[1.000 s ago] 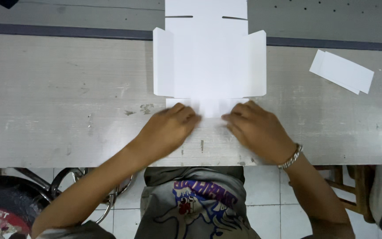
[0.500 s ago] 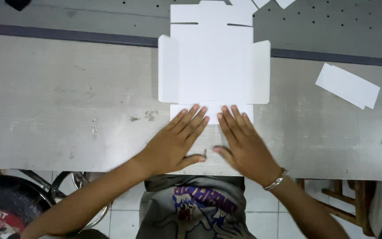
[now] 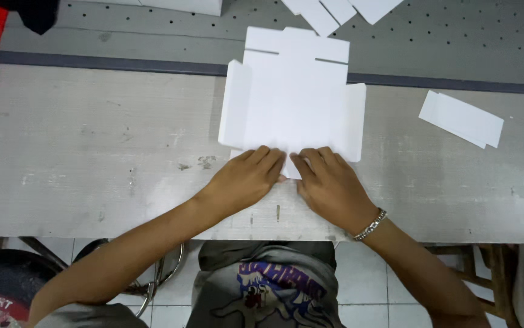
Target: The person folds flat white cardboard pieces into small rectangular boxes by hand. They fold the side flaps up, tuck the ends into slots, and then insert a separate rectangular piece into the bottom of the formed box to complete the assembly.
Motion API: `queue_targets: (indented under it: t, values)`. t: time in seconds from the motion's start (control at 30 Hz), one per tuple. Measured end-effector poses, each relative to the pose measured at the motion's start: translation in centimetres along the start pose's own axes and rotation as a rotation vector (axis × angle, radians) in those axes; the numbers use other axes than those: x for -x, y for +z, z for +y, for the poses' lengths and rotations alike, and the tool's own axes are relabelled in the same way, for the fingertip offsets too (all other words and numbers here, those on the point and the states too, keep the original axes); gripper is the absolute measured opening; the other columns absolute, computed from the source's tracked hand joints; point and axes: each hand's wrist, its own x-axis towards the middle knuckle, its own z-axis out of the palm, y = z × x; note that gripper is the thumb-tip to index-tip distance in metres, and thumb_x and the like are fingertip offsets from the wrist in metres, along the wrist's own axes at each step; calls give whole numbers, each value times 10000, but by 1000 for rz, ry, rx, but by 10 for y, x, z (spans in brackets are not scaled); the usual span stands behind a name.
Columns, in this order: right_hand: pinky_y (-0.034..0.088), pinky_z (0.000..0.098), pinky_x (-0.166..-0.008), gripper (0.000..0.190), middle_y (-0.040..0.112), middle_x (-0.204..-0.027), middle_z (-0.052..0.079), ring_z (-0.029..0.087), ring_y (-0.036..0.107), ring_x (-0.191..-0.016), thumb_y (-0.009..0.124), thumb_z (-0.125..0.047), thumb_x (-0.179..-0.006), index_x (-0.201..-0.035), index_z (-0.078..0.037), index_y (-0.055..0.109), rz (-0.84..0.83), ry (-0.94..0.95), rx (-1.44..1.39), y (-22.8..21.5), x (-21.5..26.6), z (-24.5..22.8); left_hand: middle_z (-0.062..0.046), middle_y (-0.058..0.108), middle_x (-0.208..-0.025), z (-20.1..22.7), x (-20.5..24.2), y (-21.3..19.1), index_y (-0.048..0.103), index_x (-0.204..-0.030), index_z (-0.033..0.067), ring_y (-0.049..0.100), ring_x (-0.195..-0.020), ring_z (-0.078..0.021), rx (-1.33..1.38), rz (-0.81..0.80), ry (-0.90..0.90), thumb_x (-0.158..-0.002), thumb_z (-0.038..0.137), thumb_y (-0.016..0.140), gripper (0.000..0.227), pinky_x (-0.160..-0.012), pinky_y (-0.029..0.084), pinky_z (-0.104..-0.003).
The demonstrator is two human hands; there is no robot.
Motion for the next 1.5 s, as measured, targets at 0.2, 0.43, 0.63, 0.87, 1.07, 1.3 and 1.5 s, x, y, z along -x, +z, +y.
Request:
queue_targets:
  t: [0.2,0.43,0.63,0.87,1.07,1.3,1.5]
  values:
    - [557,341,-649,210,688,-954,147,306,700,-873,633,-46,-907,-1075,31,733,-98,-74,-28,-32,-22,11,-226,626,-1005,-18,-22,-27,684,-1127,-84,648,-931,-325,328,-193,-101,-1014,223,545,356,-747,586,-402]
    - [516,568,-900,693,601,-1217,170,442,633,-1117,793,-364,-838,-1398,-130,460,-191,244,-141,-28,-51,45,-282,501,-1317,-46,-52,-24,555,-1370,-7,494,-1221,-439,401,-289,-309,-917,100,659,477,-940,452,-545]
    - [67,713,-1166,639,177,-1680,264,465,121,-1538,431,-318,-1065,-1640,-131,223,-150,43,-159,4,-33,42,-343,237,-1629,-33,-31,-1,305,-1545,-70,167,-1543,-453,574,-196,-262,-1061,404,383,682,-1245,58,-601]
    - [-63,667,-1193,856,27,-1697,271,472,-55,-1548,387,-584,-1039,-1654,-62,102,-176,74,-100,16,-32,36,-350,150,-1643,-28,-36,-9,190,-1560,-124,95,-1560,-418,377,-327,-187,-1051,621,255,905,-1266,11,-548]
    - [404,616,-1099,480,634,-1376,283,456,558,-1319,688,-223,-938,-1362,-4,641,85,350,-839,-58,-21,75,-212,717,-1161,-15,-8,2,572,-1341,20,663,-1179,-346,309,12,-8,-983,156,630,387,-1042,512,-506]
    - [445,477,-1126,654,619,-1406,133,338,580,-1311,600,-531,-967,-1511,-170,555,-27,711,-669,-51,8,143,-93,659,-1101,-2,29,-48,540,-936,107,672,-1127,-290,144,362,204,-1028,57,555,106,-1084,512,-476]
    - [522,440,-969,715,684,-1226,215,274,674,-1017,607,-197,-936,-1592,-20,384,29,540,-1245,-48,14,123,-44,627,-1054,-28,39,-39,671,-1117,200,661,-1087,-290,180,561,214,-982,182,628,142,-1045,559,-520]
